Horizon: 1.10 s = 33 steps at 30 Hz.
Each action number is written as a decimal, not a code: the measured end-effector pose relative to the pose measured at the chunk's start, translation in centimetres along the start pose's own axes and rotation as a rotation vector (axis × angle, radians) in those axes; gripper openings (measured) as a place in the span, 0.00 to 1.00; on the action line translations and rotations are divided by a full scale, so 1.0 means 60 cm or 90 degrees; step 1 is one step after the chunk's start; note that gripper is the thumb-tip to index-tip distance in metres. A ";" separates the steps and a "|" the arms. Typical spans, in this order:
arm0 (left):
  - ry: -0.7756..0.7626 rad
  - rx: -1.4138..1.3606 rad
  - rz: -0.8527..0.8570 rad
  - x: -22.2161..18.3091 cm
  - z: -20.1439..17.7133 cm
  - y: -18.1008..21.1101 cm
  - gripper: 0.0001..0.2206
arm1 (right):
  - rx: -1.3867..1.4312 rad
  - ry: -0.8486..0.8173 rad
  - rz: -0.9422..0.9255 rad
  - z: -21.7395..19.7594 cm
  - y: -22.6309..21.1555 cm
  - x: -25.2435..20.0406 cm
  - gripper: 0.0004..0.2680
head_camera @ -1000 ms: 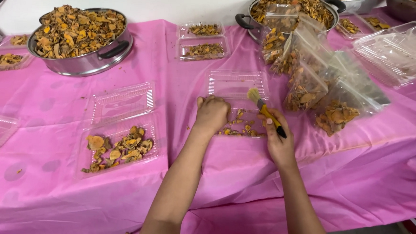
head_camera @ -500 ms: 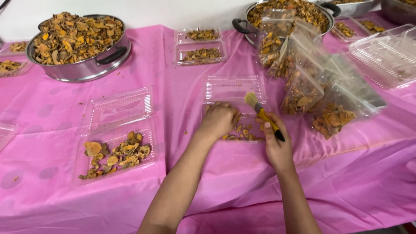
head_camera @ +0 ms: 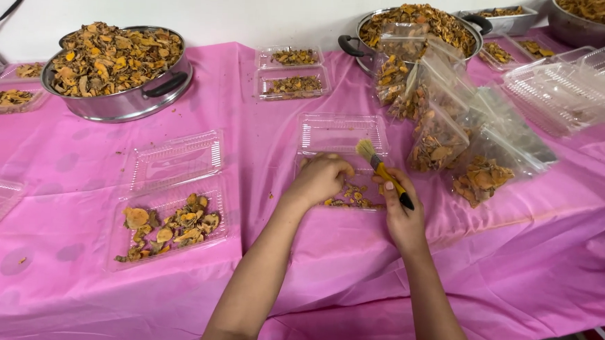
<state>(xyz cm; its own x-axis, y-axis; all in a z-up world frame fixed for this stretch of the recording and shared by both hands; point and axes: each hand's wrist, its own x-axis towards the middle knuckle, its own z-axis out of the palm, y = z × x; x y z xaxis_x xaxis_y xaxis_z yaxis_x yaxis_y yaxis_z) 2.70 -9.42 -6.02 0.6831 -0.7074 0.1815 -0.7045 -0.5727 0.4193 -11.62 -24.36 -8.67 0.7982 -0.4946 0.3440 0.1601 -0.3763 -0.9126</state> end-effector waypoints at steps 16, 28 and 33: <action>0.012 0.058 0.039 0.002 0.028 0.003 0.12 | 0.141 -0.005 -0.043 -0.001 0.015 -0.001 0.14; 0.040 0.056 0.088 0.031 0.059 -0.003 0.15 | 0.362 0.096 -0.012 -0.001 0.028 0.007 0.12; -0.052 0.172 0.038 0.072 0.093 0.024 0.17 | 0.360 0.104 0.014 -0.001 0.031 0.009 0.13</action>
